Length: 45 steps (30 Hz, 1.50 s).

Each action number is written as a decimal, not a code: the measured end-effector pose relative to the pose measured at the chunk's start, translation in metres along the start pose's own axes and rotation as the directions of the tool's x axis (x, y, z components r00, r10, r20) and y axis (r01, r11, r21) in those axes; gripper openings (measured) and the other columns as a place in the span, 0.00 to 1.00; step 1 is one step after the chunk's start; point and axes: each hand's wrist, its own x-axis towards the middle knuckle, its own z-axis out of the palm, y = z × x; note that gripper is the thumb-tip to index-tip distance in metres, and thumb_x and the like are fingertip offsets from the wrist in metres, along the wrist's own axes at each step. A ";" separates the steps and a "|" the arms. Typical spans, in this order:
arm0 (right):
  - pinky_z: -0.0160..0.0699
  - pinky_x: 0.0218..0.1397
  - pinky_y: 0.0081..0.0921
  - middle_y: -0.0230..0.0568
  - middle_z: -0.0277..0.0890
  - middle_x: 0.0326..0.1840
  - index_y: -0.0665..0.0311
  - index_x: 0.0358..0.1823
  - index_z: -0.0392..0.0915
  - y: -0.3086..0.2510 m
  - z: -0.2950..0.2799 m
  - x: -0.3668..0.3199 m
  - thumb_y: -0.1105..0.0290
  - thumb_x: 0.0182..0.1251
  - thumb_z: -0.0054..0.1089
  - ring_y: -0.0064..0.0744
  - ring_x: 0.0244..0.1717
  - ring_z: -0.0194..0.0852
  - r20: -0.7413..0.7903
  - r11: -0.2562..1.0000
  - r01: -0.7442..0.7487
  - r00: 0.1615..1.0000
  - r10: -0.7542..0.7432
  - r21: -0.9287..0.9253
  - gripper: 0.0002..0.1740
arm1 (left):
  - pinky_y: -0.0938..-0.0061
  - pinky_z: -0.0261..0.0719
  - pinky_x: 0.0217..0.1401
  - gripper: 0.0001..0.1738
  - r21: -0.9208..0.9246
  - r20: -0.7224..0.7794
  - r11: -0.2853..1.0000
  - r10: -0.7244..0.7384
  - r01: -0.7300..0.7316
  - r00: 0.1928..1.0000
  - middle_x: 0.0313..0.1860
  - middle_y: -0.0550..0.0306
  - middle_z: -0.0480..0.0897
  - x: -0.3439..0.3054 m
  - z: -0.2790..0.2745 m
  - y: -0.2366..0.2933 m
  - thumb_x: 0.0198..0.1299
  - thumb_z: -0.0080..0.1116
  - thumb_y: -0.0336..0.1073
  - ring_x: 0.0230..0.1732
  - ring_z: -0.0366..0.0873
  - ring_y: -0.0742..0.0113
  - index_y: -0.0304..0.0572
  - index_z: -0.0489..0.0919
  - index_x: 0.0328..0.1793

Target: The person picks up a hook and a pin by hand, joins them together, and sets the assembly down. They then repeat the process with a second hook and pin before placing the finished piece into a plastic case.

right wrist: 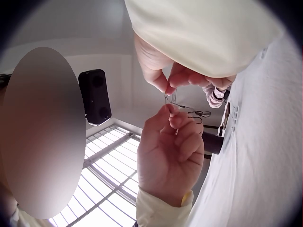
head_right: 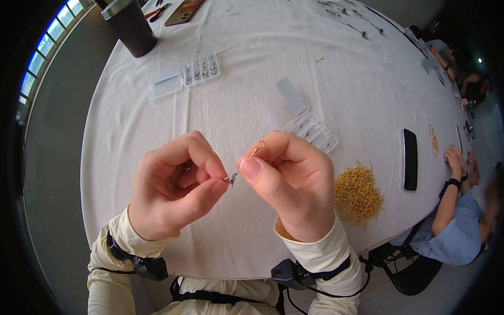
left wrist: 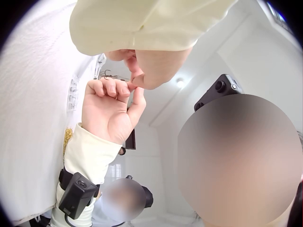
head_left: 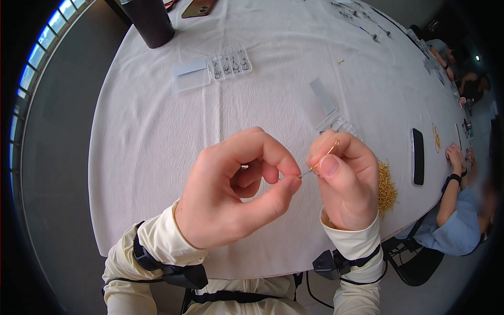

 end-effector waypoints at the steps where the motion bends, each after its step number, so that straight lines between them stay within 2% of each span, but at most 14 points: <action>1: 0.63 0.36 0.15 0.30 0.74 0.31 0.69 0.35 0.78 -0.001 0.000 -0.001 0.76 0.63 0.61 0.13 0.32 0.64 0.011 1.000 -0.005 1.000 0.006 -0.025 0.03 | 0.88 0.66 0.34 0.04 0.011 -0.005 1.000 0.014 -0.014 1.000 0.34 0.63 0.72 0.000 0.000 0.000 0.57 0.61 0.23 0.32 0.66 0.83 0.35 0.76 0.35; 4: 0.63 0.37 0.14 0.29 0.74 0.31 0.69 0.36 0.79 -0.003 -0.001 -0.001 0.77 0.62 0.59 0.13 0.32 0.64 0.024 0.998 -0.001 1.000 0.003 -0.056 0.03 | 0.88 0.63 0.32 0.06 0.111 -0.013 0.992 0.062 -0.061 0.998 0.33 0.63 0.72 0.000 0.000 0.002 0.54 0.63 0.23 0.30 0.65 0.83 0.37 0.76 0.34; 19: 0.63 0.37 0.15 0.31 0.73 0.32 0.71 0.36 0.79 0.004 0.002 -0.006 0.79 0.62 0.58 0.14 0.33 0.65 0.075 0.987 0.103 0.993 -0.094 -0.125 0.04 | 0.89 0.57 0.27 0.07 0.142 -0.026 0.984 0.116 -0.112 0.993 0.32 0.65 0.73 -0.008 -0.003 -0.007 0.52 0.64 0.23 0.27 0.61 0.87 0.39 0.76 0.33; 22: 0.64 0.38 0.16 0.32 0.74 0.33 0.70 0.36 0.79 0.002 0.004 -0.005 0.79 0.62 0.58 0.15 0.34 0.66 0.077 0.982 0.127 0.990 -0.117 -0.142 0.04 | 0.88 0.57 0.26 0.07 0.142 -0.033 0.987 0.081 -0.075 0.996 0.31 0.66 0.74 -0.008 -0.003 -0.002 0.52 0.64 0.23 0.26 0.61 0.87 0.40 0.76 0.32; 30: 0.65 0.39 0.16 0.33 0.74 0.33 0.70 0.36 0.78 0.009 0.008 -0.006 0.77 0.64 0.57 0.15 0.34 0.67 0.047 0.970 0.171 0.985 -0.165 -0.173 0.03 | 0.88 0.56 0.26 0.06 0.216 -0.027 0.966 0.154 -0.145 0.988 0.29 0.67 0.73 -0.009 -0.005 -0.007 0.53 0.64 0.23 0.24 0.60 0.87 0.39 0.77 0.32; 35: 0.64 0.38 0.16 0.32 0.75 0.32 0.69 0.35 0.78 0.003 0.007 -0.002 0.74 0.64 0.57 0.15 0.33 0.65 0.031 0.987 0.070 0.997 -0.066 -0.147 0.04 | 0.86 0.56 0.26 0.05 0.176 -0.079 0.978 0.130 -0.114 0.988 0.30 0.67 0.72 -0.006 -0.008 0.005 0.54 0.62 0.29 0.24 0.58 0.85 0.37 0.80 0.37; 37: 0.64 0.38 0.16 0.32 0.75 0.32 0.69 0.34 0.78 0.003 0.007 -0.002 0.75 0.64 0.57 0.15 0.32 0.65 0.045 0.986 0.074 0.997 -0.068 -0.148 0.04 | 0.85 0.56 0.27 0.09 0.240 -0.043 0.944 0.244 -0.227 0.969 0.32 0.66 0.71 -0.004 -0.007 -0.005 0.55 0.61 0.32 0.24 0.57 0.83 0.37 0.82 0.41; 45: 0.65 0.39 0.16 0.33 0.76 0.32 0.69 0.35 0.78 0.006 0.006 -0.002 0.76 0.64 0.57 0.16 0.33 0.66 0.060 0.986 0.075 0.996 -0.066 -0.149 0.04 | 0.86 0.54 0.25 0.04 0.223 -0.042 0.959 0.188 -0.174 0.981 0.33 0.66 0.71 -0.005 -0.003 -0.006 0.54 0.64 0.28 0.24 0.58 0.85 0.40 0.80 0.36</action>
